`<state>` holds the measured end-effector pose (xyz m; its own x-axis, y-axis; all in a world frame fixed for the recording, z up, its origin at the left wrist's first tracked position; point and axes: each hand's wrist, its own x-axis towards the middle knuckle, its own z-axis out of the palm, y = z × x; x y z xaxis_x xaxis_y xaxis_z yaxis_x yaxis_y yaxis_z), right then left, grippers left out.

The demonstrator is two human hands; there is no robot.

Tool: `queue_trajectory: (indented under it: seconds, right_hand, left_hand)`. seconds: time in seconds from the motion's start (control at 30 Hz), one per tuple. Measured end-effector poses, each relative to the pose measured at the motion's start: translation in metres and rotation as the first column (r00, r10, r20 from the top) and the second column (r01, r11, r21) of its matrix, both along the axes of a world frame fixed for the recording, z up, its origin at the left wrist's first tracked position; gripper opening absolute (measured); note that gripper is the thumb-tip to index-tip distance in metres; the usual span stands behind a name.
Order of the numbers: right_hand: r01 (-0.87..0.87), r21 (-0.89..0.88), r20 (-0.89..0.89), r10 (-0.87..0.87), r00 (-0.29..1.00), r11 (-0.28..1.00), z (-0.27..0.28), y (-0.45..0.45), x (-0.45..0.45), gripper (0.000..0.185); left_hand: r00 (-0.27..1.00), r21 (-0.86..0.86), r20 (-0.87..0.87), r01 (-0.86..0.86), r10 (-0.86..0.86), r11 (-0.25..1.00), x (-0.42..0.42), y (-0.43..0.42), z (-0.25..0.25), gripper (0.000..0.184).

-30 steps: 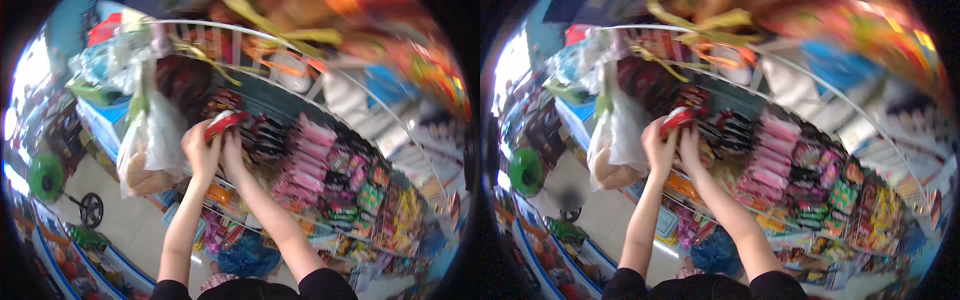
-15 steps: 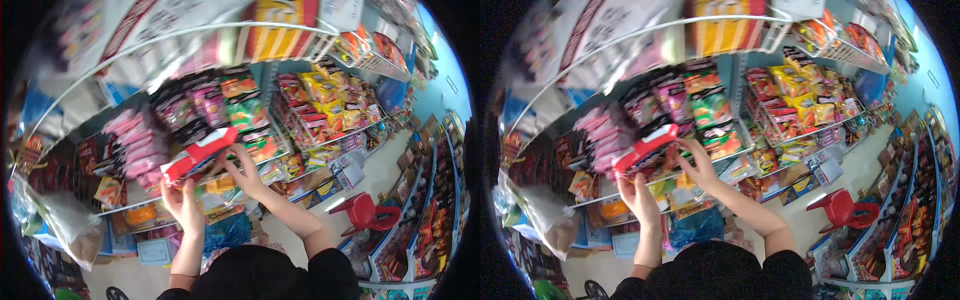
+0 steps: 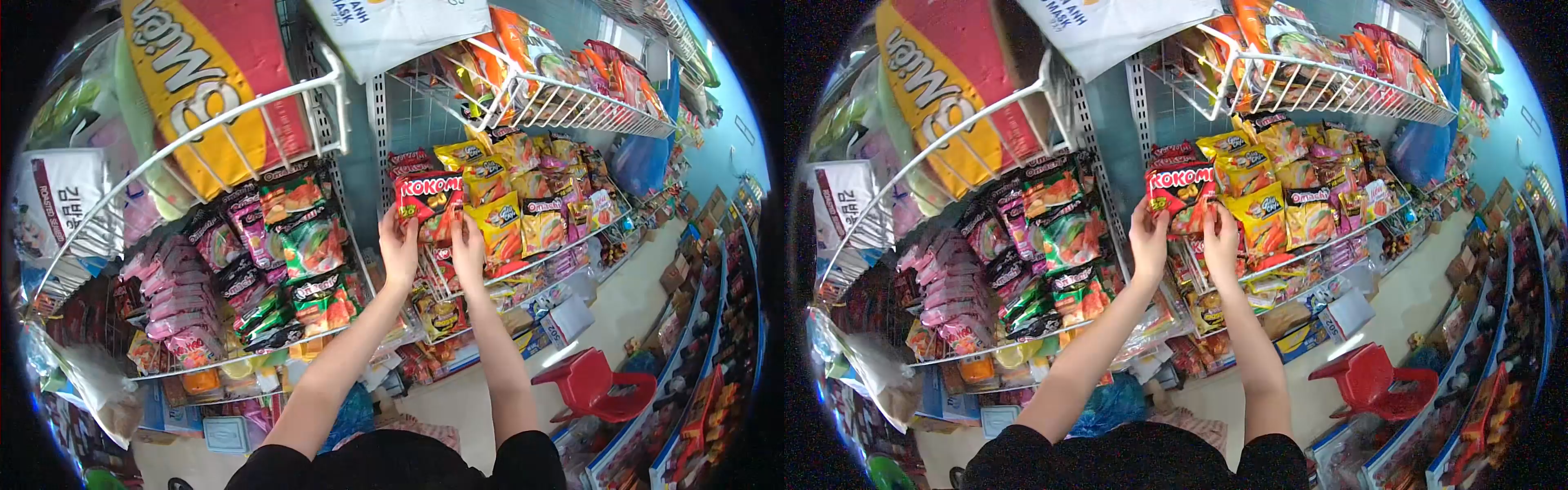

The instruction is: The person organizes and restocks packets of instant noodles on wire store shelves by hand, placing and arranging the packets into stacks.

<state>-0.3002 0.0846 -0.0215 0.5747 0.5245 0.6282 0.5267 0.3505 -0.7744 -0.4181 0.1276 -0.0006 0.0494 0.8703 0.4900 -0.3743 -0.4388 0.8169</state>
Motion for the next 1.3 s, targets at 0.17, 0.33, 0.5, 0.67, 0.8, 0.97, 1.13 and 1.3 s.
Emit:
queue_trajectory:
  seconds: [0.17, 0.33, 0.5, 0.67, 0.8, 0.97, 1.13, 1.3]
  right_hand:
    - [0.033, -0.198, 0.182, 0.004, 0.983, 0.980, 0.000, 0.044, 0.034, 0.030]
    - [-0.044, -0.170, 0.200, 0.078, 0.977, 0.984, -0.001, 0.037, 0.005, 0.071]
    - [0.068, -0.261, 0.396, 0.043, 0.917, 0.963, -0.022, 0.032, -0.010, 0.060]
    - [0.216, -0.254, 0.440, -0.086, 0.894, 0.943, -0.018, 0.028, 0.002, 0.062]
    - [-0.023, -0.280, 0.229, 0.090, 0.969, 0.960, -0.021, 0.044, 0.019, 0.056]
    - [-0.049, -0.277, 0.256, 0.123, 0.959, 0.960, -0.029, 0.050, 0.029, 0.066]
    - [0.045, -0.308, 0.460, 0.107, 0.881, 0.950, -0.036, 0.046, 0.025, 0.066]
    - [-0.358, -0.039, -0.067, 0.355, 0.933, 0.933, -0.067, 0.064, 0.031, 0.065]
  left_hand:
    - [0.929, 0.000, -0.227, -0.299, 0.291, 0.954, 0.037, 0.044, -0.024, 0.044]
    - [0.943, 0.008, -0.216, -0.256, 0.252, 0.967, 0.047, 0.060, -0.037, 0.049]
    - [0.798, 0.257, -0.360, -0.413, 0.484, 0.873, 0.046, 0.055, -0.048, 0.042]
    - [0.834, -0.102, -0.483, -0.357, 0.267, 0.929, 0.040, 0.049, -0.040, 0.044]
    - [0.895, -0.195, -0.360, -0.348, 0.263, 0.917, 0.048, 0.043, -0.044, 0.044]
    - [0.901, -0.027, -0.289, -0.346, 0.325, 0.938, 0.051, 0.036, -0.045, 0.023]
    - [0.791, -0.076, -0.512, -0.429, 0.334, 0.900, 0.053, 0.026, -0.061, 0.045]
    - [0.859, 0.097, -0.195, -0.464, 0.474, 0.881, 0.038, -0.015, -0.016, 0.058]
